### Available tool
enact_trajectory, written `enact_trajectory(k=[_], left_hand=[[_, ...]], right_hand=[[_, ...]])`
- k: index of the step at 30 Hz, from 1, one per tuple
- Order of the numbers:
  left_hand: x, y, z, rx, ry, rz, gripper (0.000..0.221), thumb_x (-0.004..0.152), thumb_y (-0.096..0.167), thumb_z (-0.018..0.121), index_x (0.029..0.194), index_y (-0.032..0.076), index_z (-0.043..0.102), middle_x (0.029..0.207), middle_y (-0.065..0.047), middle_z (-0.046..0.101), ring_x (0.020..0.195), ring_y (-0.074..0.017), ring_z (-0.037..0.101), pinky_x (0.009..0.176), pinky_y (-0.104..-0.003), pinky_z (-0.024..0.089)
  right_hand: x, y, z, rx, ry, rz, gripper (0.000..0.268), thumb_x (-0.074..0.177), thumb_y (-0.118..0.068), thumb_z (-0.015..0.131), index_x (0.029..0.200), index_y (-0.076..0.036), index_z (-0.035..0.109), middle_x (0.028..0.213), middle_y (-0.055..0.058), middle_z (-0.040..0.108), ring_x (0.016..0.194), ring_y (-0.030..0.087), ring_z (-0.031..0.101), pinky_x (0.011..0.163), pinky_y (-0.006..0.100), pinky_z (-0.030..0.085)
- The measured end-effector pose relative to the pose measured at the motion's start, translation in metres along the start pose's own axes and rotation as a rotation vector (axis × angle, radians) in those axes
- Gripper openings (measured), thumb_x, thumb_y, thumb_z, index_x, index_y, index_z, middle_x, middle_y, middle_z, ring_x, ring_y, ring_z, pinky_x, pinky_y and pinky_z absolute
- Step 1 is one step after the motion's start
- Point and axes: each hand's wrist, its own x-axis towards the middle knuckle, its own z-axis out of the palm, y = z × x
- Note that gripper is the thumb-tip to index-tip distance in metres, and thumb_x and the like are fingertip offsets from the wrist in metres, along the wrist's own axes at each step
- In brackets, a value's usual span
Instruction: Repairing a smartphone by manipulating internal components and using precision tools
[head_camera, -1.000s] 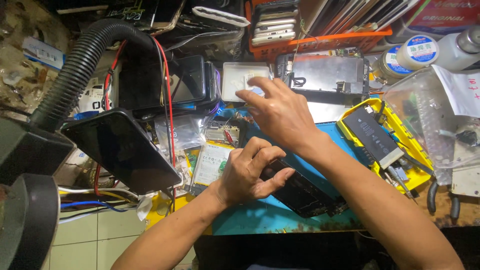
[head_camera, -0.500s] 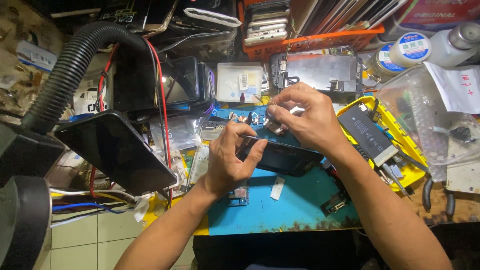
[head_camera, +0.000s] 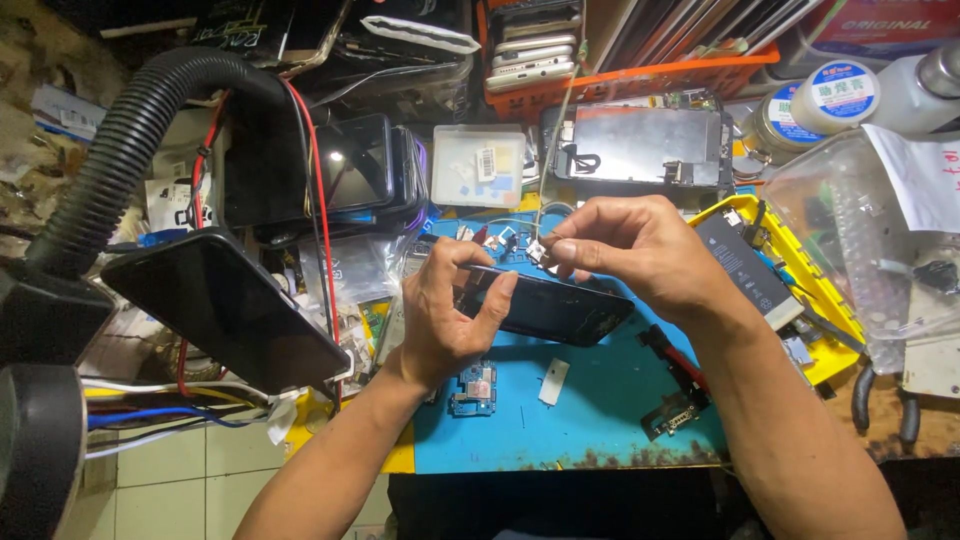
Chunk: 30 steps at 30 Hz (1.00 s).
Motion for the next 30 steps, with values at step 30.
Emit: enact_trajectory(k=[30], left_hand=[[0.001,0.006,-0.001,0.022,0.0,-0.051,0.02,0.096,0.023,0.072,0.103,0.011,0.057,0.083,-0.008,0.063,0.075,-0.0265,0.069,0.065,-0.037,0.059]], right_hand=[[-0.006,-0.024,0.005,-0.521,-0.066,-0.301,0.008,0.092,-0.013,0.076,0.098,-0.008,0.079,0.07,0.01,0.076,0.071,0.02,0.075,0.075,0.038,0.06]])
